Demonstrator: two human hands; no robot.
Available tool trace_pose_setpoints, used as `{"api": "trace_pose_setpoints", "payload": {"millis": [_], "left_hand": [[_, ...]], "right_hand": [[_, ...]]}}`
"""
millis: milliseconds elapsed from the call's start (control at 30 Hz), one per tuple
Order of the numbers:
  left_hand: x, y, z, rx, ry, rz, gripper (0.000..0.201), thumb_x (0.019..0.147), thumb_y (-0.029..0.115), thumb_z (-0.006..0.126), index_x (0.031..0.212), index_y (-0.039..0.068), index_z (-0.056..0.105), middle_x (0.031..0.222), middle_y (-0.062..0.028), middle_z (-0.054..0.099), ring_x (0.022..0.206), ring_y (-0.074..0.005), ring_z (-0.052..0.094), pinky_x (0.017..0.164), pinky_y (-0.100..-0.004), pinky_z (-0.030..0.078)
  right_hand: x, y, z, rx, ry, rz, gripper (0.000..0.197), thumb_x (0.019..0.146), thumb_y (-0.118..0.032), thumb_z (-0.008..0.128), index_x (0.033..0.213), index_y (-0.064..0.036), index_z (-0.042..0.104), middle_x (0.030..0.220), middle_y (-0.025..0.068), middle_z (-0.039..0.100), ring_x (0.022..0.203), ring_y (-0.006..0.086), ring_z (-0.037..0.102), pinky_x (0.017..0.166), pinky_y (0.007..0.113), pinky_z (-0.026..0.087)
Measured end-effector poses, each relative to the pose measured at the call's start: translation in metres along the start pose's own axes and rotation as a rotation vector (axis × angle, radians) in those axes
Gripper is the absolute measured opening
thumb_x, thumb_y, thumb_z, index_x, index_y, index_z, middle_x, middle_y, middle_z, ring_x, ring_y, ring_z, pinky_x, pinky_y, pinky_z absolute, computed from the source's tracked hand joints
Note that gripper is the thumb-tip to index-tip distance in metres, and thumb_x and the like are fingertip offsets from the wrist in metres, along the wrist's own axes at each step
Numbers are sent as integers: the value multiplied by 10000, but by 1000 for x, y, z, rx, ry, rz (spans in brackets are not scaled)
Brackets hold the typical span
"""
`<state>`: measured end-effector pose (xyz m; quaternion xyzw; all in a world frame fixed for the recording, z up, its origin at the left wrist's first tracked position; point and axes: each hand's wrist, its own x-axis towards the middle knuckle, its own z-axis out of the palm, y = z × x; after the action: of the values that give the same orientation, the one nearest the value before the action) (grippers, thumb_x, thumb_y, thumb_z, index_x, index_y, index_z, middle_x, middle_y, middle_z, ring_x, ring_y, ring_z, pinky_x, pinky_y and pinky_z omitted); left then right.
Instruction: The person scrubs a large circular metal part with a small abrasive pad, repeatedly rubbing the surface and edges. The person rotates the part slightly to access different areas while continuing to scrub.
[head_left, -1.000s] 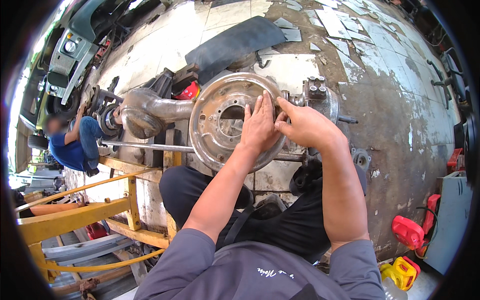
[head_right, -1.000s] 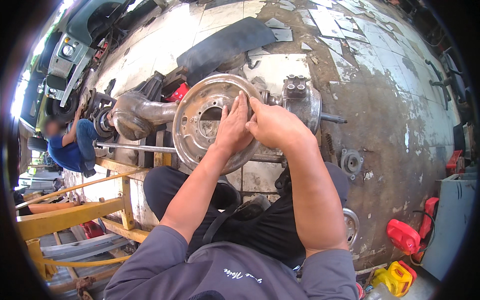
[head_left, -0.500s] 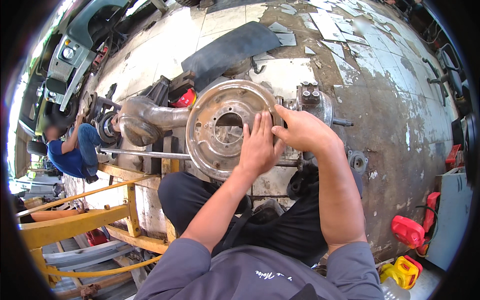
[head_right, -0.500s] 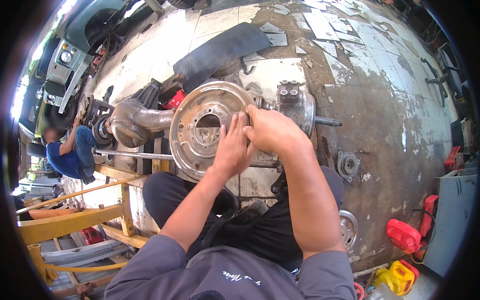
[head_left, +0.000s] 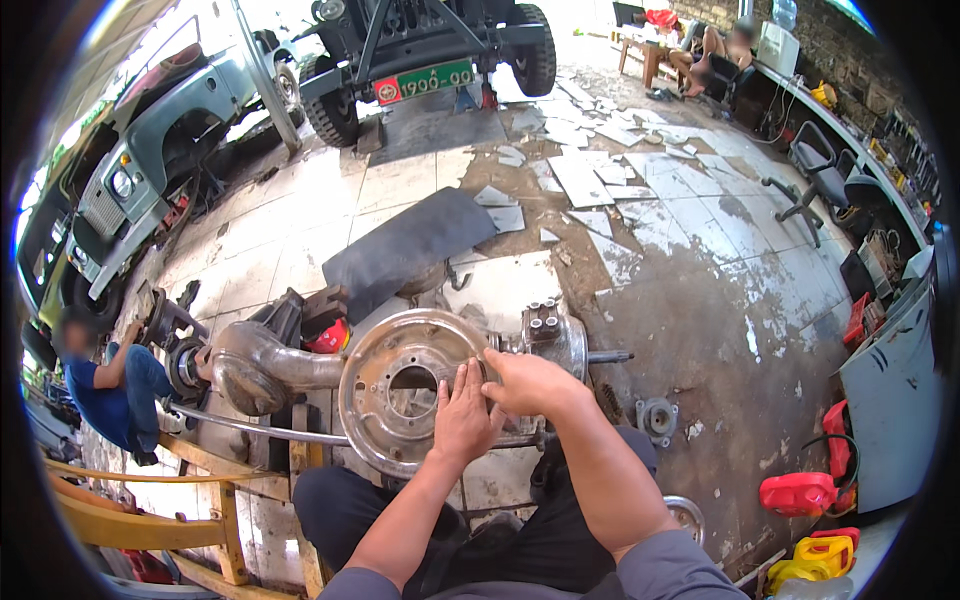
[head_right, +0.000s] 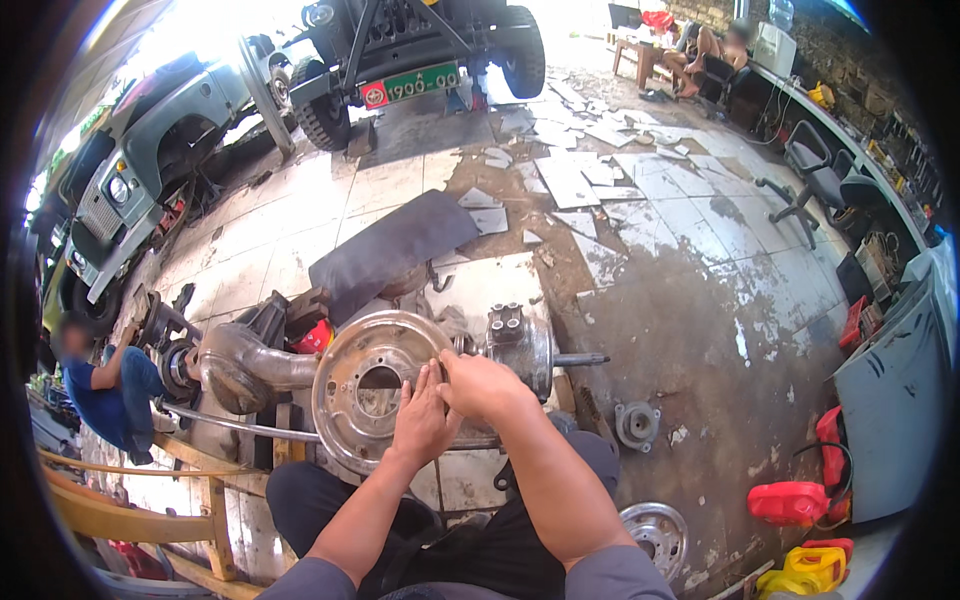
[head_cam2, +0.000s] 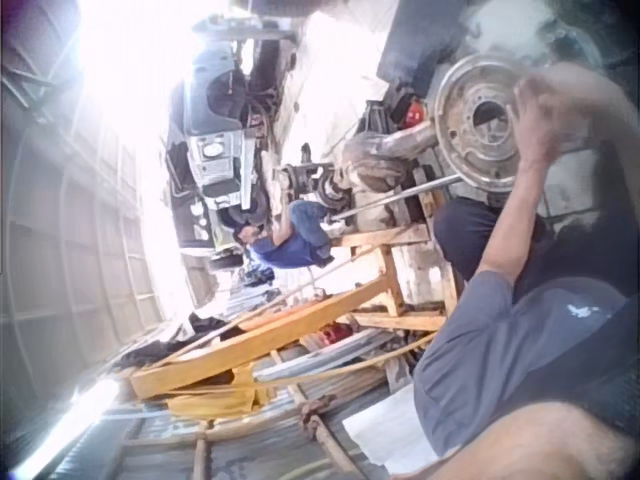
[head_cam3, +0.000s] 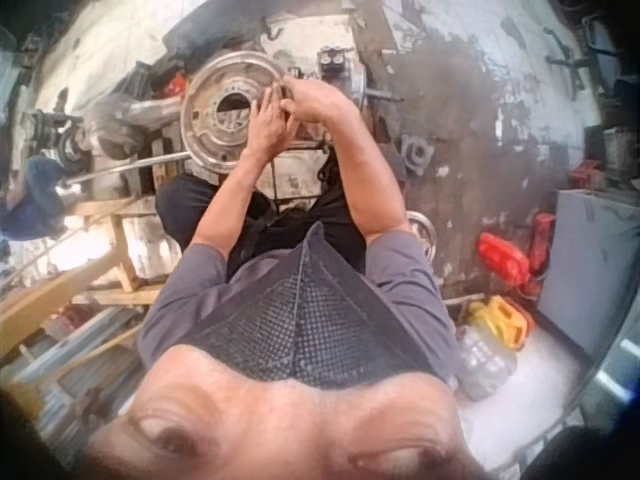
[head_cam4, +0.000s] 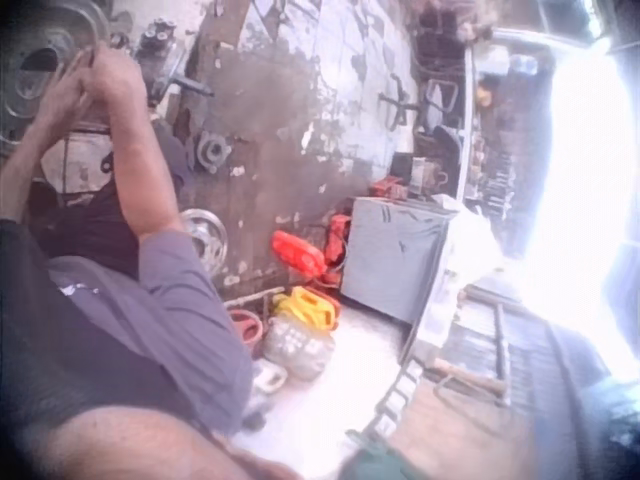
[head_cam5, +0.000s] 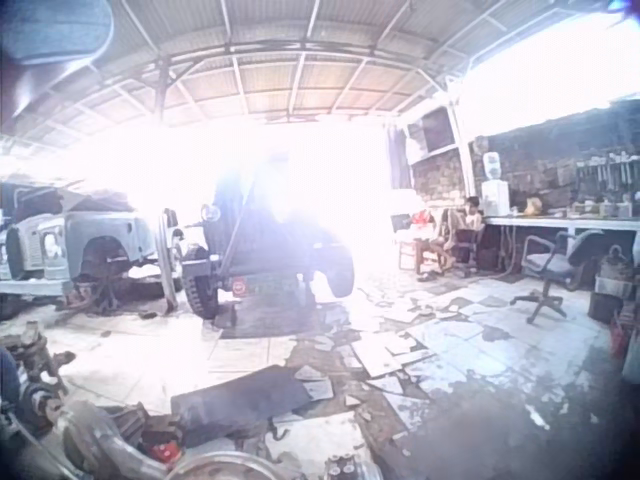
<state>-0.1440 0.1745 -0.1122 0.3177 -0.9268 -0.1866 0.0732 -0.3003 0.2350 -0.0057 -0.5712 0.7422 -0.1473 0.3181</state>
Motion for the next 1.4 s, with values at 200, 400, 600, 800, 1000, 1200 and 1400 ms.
{"api": "trace_pose_setpoints", "payload": {"millis": [200, 400, 600, 800, 1000, 1200, 1400], "left_hand": [[19, 2, -2, 132, -78, -15, 896, 982, 558, 457, 1593, -27, 161, 1665, -208, 194, 1541, -337, 217, 1222, -580, 170], [6, 2, -9, 4, -85, -6, 861, 1007, 552, 409, 1592, -30, 162, 1661, -216, 198, 1546, -343, 192, 1233, -564, 146], [-11, 3, -10, 61, -120, 36, 814, 1019, 502, 405, 1589, -29, 172, 1662, -205, 200, 1549, -344, 178, 1237, -562, 133], [18, -21, -6, -17, -66, 0, 785, 1026, 478, 396, 1587, -28, 182, 1659, -221, 195, 1558, -349, 137, 1242, -555, 105], [-7, -2, -10, -21, -36, -7, 796, 1041, 542, 358, 1576, -34, 231, 1648, -262, 186, 1549, -395, 135, 1241, -534, 129], [20, -20, -11, 66, -33, -24, 820, 1024, 572, 386, 1551, -50, 294, 1640, -254, 227, 1538, -404, 172, 1235, -529, 164], [13, 3, -14, 103, -94, -58, 863, 1017, 605, 364, 1560, -58, 256, 1650, -256, 193, 1546, -404, 144, 1238, -537, 148]], "right_hand": [[-3, -9, -5, 15, -69, 18, 633, 939, -317, 613, 1452, 15, 444, 1219, 274, 656, 1131, 402, 642, 971, 469, 507], [2, -3, 4, -13, -19, -29, 608, 928, -320, 611, 1426, -3, 467, 1109, 248, 700, 1071, 393, 666, 934, 470, 524], [0, -4, 5, 5, -4, -14, 536, 919, -307, 617, 1367, -31, 514, 1106, 227, 707, 1063, 393, 669, 929, 487, 523], [1, -3, 4, 13, -29, -52, 510, 935, -293, 592, 1366, -35, 510, 968, 219, 730, 960, 382, 704, 876, 481, 540], [8, 20, 7, -11, 21, -54, 441, 943, -304, 596, 1278, -23, 536, 864, 203, 732, 849, 364, 723, 809, 481, 558], [6, 8, -8, 100, 7, -45, 419, 915, -300, 623, 1246, -42, 609, 1106, 238, 705, 1063, 414, 666, 926, 508, 525], [9, 18, -3, 131, 171, -105, 367, 932, -295, 607, 1186, -29, 604, 1080, 235, 707, 1049, 421, 663, 913, 522, 522]]}}
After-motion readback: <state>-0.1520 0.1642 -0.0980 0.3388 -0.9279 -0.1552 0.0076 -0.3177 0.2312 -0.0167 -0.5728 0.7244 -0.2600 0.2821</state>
